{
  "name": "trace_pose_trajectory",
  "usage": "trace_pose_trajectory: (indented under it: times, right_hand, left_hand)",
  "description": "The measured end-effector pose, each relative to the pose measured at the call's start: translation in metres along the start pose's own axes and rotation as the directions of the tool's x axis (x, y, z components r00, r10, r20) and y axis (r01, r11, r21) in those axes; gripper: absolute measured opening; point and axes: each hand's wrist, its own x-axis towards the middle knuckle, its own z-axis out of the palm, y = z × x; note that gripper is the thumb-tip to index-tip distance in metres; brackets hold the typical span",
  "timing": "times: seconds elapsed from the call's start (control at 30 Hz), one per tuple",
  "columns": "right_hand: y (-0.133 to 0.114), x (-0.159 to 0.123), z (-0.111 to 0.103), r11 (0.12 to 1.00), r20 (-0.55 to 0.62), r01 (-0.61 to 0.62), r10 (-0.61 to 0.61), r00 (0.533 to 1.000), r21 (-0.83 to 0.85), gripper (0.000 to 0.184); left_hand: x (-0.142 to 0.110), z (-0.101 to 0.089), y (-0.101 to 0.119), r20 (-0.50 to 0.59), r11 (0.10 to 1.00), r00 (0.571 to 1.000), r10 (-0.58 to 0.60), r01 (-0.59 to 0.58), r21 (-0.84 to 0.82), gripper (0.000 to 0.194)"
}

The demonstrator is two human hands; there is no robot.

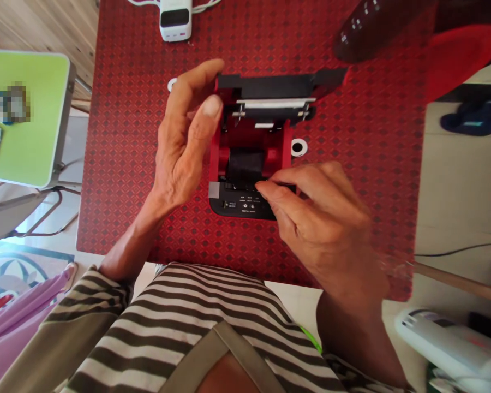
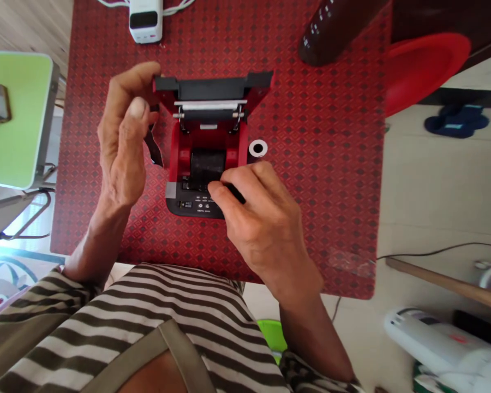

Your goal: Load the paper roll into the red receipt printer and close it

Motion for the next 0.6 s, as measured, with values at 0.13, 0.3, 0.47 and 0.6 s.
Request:
trace_pose_trajectory:
  times: [0.13, 0.3, 0.47, 0.6]
  right_hand:
    - [-0.004, -0.004, 0.001, 0.999, 0.000, -0.041, 0.041, 0.999, 0.024, 0.047]
    - [-0.006, -0.011, 0.005, 0.997, -0.014, -0.069, 0.069, 0.997, 0.027, 0.051]
    - [-0.006, -0.012, 0.006, 0.999, -0.016, -0.046, 0.046, 0.999, 0.001, 0.049]
    - [-0.008, -0.009, 0.001, 0.999, -0.017, -0.035, 0.035, 0.999, 0.001, 0.057]
  left_hand:
    - [-0.016, -0.005, 0.026, 0.037, 0.994, 0.998, 0.059, -0.062, 0.088, 0.047]
    - [-0.046, -0.004, 0.060, 0.027, 0.981, 0.995, -0.096, 0.090, 0.171, 0.031]
    - [-0.066, -0.003, 0.055, 0.051, 0.979, 0.994, -0.100, 0.089, 0.185, 0.024]
    - [-0.077, 0.002, 0.044, 0.040, 0.952, 0.998, 0.055, -0.064, 0.301, 0.028]
